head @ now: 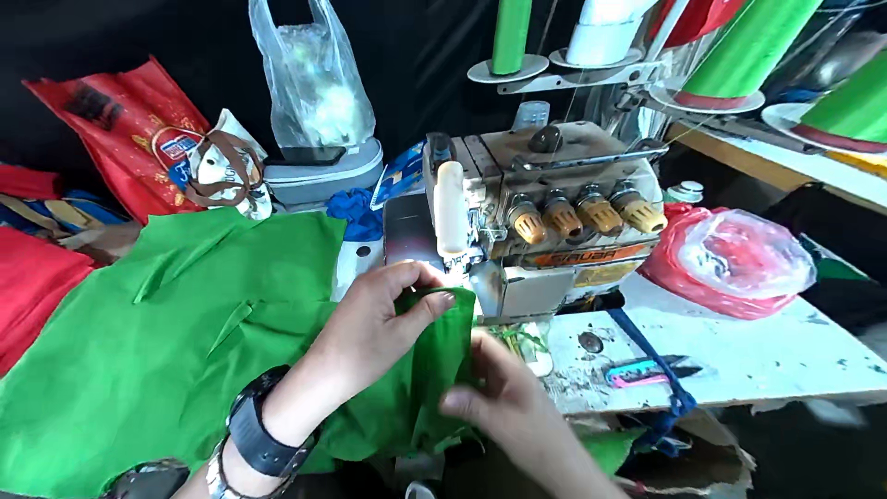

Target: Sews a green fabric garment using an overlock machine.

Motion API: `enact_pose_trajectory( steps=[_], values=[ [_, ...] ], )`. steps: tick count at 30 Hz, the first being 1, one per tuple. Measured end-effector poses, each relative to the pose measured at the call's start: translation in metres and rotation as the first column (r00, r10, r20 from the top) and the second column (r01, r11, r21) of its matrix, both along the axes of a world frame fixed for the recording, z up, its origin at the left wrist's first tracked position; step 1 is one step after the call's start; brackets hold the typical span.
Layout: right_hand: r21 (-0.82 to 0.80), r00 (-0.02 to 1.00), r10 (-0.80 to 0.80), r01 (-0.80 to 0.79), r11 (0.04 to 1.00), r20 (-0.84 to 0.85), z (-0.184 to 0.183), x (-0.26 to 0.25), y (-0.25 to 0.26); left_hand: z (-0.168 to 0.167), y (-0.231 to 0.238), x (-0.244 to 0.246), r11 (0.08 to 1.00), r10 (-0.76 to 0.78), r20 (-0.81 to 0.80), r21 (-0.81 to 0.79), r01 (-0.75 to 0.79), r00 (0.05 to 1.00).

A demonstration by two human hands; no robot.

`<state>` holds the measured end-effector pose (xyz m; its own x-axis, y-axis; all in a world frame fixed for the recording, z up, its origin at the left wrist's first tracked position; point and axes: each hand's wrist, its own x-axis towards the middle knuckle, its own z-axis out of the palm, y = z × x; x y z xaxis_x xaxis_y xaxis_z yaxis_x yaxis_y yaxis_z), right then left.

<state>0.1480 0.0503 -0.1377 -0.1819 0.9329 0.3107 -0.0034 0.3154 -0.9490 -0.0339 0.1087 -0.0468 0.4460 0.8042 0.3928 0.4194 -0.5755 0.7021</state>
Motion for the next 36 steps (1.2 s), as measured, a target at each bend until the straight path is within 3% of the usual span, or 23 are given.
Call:
enact_pose_trajectory(
  steps=[2,5,10,14,18,22,25,30,36],
  values=[
    [-0.057,0.998,0.052,-0.054,0.997,-0.045,-0.006,-0.004,-0.019,-0.002,0.004,0.002,0.998,0.056,-0.029,0.007,-0.056,0.998],
    [-0.055,0.995,-0.013,0.008,0.998,-0.099,0.006,-0.003,-0.031,-0.009,0.011,0.013,0.985,0.161,-0.068,0.077,-0.156,0.985],
    [0.099,0.917,-0.315,0.299,0.949,0.245,-0.027,0.004,-0.017,-0.038,0.025,0.021,0.902,0.317,-0.254,0.379,-0.207,0.914],
    [0.155,0.921,-0.361,0.339,0.928,0.145,-0.041,0.0,-0.012,-0.041,0.023,0.021,0.876,0.357,-0.274,0.43,-0.219,0.893],
    [0.04,0.956,-0.279,0.283,0.958,-0.088,-0.037,-0.007,-0.004,-0.035,0.024,0.023,0.929,0.315,-0.335,0.301,-0.216,0.888],
    [0.052,0.965,-0.203,0.214,0.975,-0.164,-0.043,-0.009,-0.007,-0.031,0.021,0.017,0.959,0.159,-0.347,0.275,-0.062,0.924],
    [0.081,0.971,-0.181,0.196,0.977,-0.158,-0.045,-0.008,-0.011,-0.015,0.012,0.013,0.994,0.026,-0.268,0.11,0.004,0.963],
    [0.084,0.972,-0.154,0.171,0.982,-0.177,-0.047,-0.008,-0.017,-0.007,0.005,0.013,0.988,-0.003,-0.112,-0.156,-0.015,0.994],
    [0.097,0.958,-0.212,0.233,0.968,-0.192,-0.042,-0.011,-0.023,-0.009,0.008,0.012,0.973,-0.012,0.078,-0.228,0.03,0.997]
  ],
)
